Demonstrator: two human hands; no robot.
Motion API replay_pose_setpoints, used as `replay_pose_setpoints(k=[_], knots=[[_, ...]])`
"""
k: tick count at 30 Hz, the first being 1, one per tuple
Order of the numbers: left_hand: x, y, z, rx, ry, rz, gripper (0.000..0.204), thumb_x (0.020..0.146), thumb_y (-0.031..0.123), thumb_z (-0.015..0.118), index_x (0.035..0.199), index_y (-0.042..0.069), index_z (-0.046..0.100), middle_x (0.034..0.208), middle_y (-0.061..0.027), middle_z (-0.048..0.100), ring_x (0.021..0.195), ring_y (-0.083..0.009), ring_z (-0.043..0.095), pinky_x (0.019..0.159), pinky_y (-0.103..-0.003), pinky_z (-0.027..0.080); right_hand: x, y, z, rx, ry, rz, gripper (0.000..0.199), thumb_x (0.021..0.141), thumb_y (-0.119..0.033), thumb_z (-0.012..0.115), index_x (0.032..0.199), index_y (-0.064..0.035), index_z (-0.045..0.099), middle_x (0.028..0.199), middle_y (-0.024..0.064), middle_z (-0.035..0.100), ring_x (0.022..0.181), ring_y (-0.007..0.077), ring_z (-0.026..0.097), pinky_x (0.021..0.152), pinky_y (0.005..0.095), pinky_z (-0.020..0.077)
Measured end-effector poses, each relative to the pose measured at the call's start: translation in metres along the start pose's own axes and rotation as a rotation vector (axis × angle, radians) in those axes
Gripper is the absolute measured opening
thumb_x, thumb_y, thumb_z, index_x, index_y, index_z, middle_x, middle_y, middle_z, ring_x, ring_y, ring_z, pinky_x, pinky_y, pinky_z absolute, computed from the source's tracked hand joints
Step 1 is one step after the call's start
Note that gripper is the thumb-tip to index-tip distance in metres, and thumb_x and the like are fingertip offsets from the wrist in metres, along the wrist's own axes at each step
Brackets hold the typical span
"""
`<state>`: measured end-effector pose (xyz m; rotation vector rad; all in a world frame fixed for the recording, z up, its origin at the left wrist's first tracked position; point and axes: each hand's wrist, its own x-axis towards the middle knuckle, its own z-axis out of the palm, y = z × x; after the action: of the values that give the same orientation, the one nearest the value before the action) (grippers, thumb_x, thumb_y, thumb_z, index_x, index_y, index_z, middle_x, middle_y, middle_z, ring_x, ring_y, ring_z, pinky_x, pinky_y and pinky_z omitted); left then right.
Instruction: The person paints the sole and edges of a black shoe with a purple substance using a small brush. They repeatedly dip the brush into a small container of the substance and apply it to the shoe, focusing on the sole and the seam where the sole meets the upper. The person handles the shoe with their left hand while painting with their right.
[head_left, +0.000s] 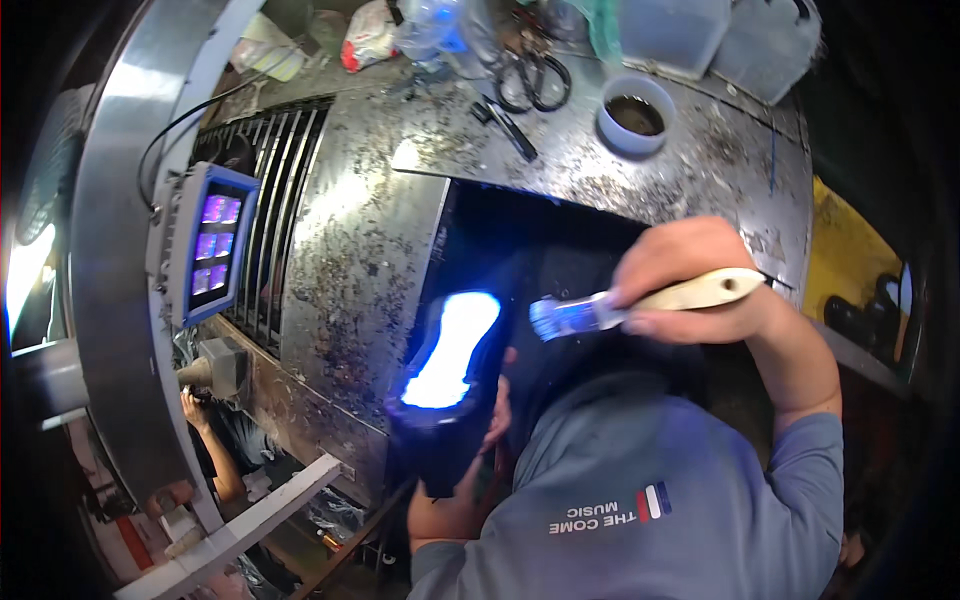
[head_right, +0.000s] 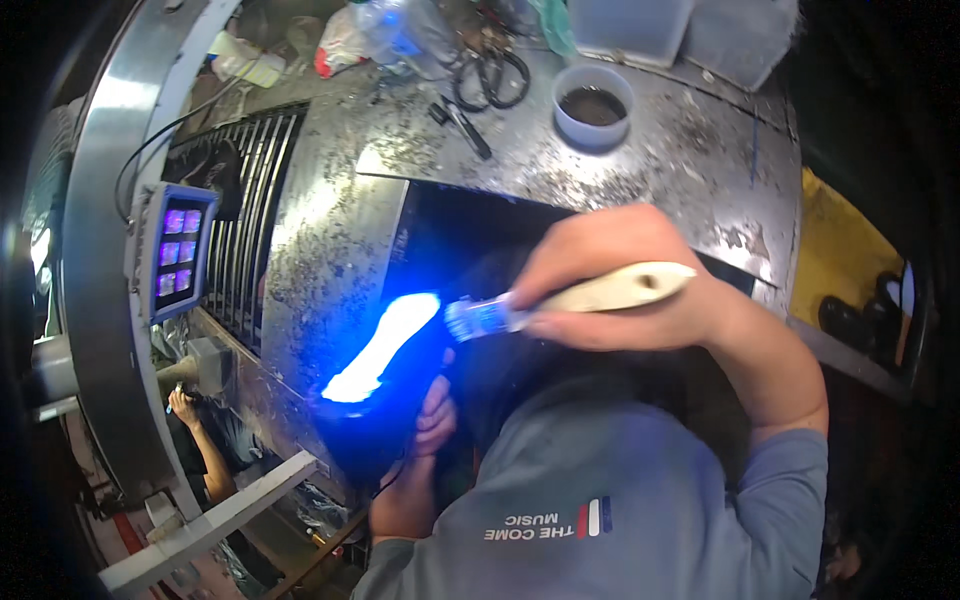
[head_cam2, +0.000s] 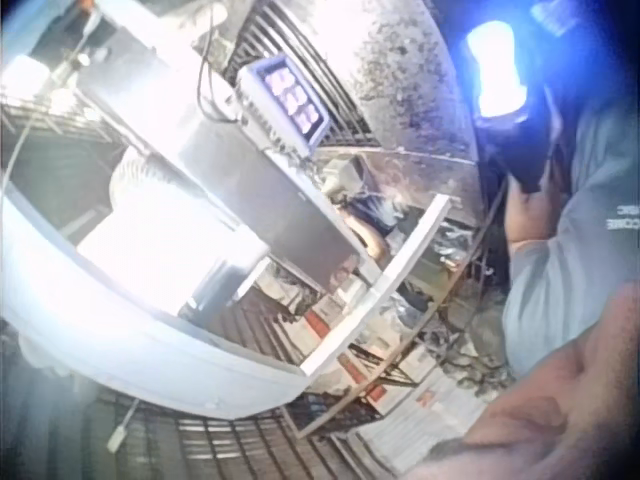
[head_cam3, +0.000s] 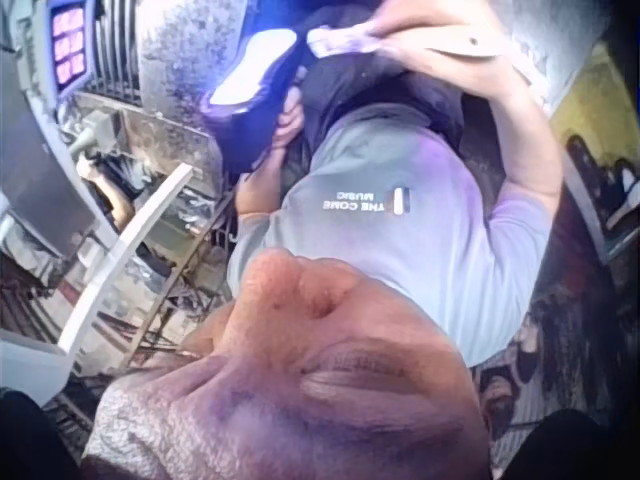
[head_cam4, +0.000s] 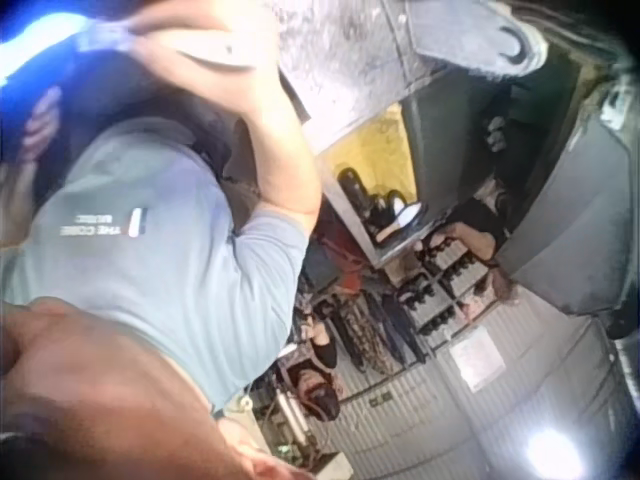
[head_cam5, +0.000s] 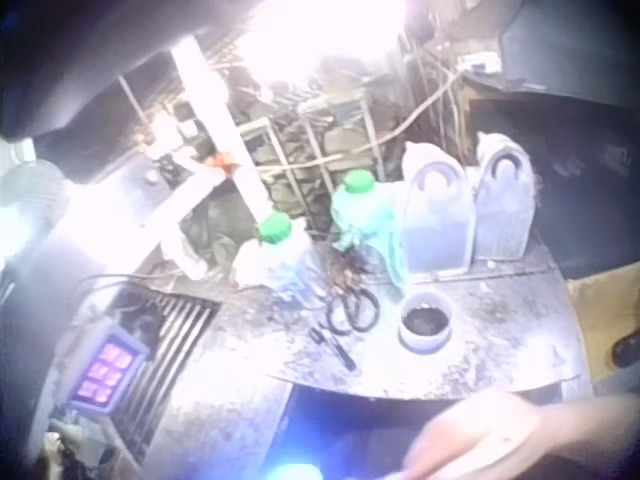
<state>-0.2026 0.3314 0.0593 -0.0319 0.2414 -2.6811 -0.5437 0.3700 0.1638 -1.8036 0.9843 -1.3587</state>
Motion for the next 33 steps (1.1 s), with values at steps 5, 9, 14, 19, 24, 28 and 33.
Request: replay_pose_setpoints(k=[5, 9, 14, 19, 24, 28, 33], knots=[[-0.016, 0.098, 0.112, 1.358, 0.836, 0.196, 0.061, 0.089, 0.034, 0.076, 0.133, -0.005, 0.058, 0.121, -0.0162, 0.07, 0.11, -0.0277, 0.069, 0.104, -0.042, 0.052, -0.045, 0.007, -0.012, -0.096, 0.154, 0.162, 0.023, 0.076, -0.008, 0.08, 0.097, -0.002, 0.077, 0.09, 0.0121, 0.076, 0.08, 0.0244, 0.073, 0.072, 0.0338, 0.0562], [0.013, 0.194, 0.165, 2.002, 1.105, 0.014, 0.06, 0.078, 0.032, 0.089, 0.116, -0.007, 0.065, 0.103, -0.012, 0.073, 0.089, -0.0189, 0.07, 0.085, -0.034, 0.056, -0.07, 0.012, -0.013, -0.067, 0.272, 0.319, 0.02, 0.076, -0.007, 0.078, 0.095, -0.0015, 0.076, 0.089, 0.0131, 0.075, 0.079, 0.024, 0.072, 0.072, 0.0332, 0.0558], [0.052, 0.337, 0.192, 2.363, 1.435, 0.063, 0.063, 0.078, 0.033, 0.088, 0.118, -0.01, 0.066, 0.099, -0.0137, 0.074, 0.082, -0.0202, 0.071, 0.079, -0.032, 0.056, -0.078, 0.019, -0.009, -0.093, 0.332, 0.399, 0.018, 0.075, -0.007, 0.079, 0.093, -0.0018, 0.077, 0.088, 0.0119, 0.074, 0.077, 0.0221, 0.071, 0.069, 0.0323, 0.0558], [0.126, 0.444, 0.17, 2.911, 1.737, 0.016, 0.084, 0.066, 0.064, 0.084, 0.118, 0.0, 0.074, 0.108, -0.0218, 0.076, 0.101, -0.0328, 0.074, 0.091, -0.042, 0.055, -0.082, 0.012, -0.007, -0.248, 0.372, 0.512, 0.019, 0.073, -0.007, 0.08, 0.092, -0.0035, 0.077, 0.088, 0.0103, 0.075, 0.076, 0.0229, 0.072, 0.068, 0.0333, 0.0565], [0.123, 0.548, 0.14, 3.066, 1.737, 0.213, 0.085, 0.074, 0.073, 0.074, 0.126, 0.006, 0.071, 0.117, -0.0196, 0.073, 0.108, -0.0375, 0.07, 0.091, -0.047, 0.054, -0.105, 0.005, 0.001, -0.604, 0.366, 0.496, 0.022, 0.076, -0.01, 0.079, 0.098, -0.0068, 0.075, 0.088, 0.0108, 0.074, 0.078, 0.027, 0.072, 0.068, 0.0362, 0.057], [0.112, 0.564, 0.1, 3.049, 1.802, 0.398, 0.08, 0.08, 0.073, 0.069, 0.133, 0.012, 0.068, 0.126, -0.0173, 0.07, 0.114, -0.038, 0.067, 0.094, -0.049, 0.052, -0.15, -0.016, 0.033, -0.807, 0.444, 0.611, 0.026, 0.082, -0.01, 0.08, 0.107, -0.0092, 0.074, 0.086, 0.0071, 0.074, 0.075, 0.0253, 0.073, 0.065, 0.0365, 0.058], [0.103, 0.519, 0.097, 3.012, 1.686, 1.069, 0.071, 0.09, 0.057, 0.069, 0.126, -0.003, 0.066, 0.123, -0.0233, 0.069, 0.108, -0.0387, 0.068, 0.093, -0.046, 0.053, -0.276, -0.009, 0.108, -0.606, 0.971, 1.198, 0.021, 0.09, -0.015, 0.073, 0.111, -0.0122, 0.071, 0.086, 0.0119, 0.074, 0.074, 0.0316, 0.072, 0.066, 0.0394, 0.0576]])
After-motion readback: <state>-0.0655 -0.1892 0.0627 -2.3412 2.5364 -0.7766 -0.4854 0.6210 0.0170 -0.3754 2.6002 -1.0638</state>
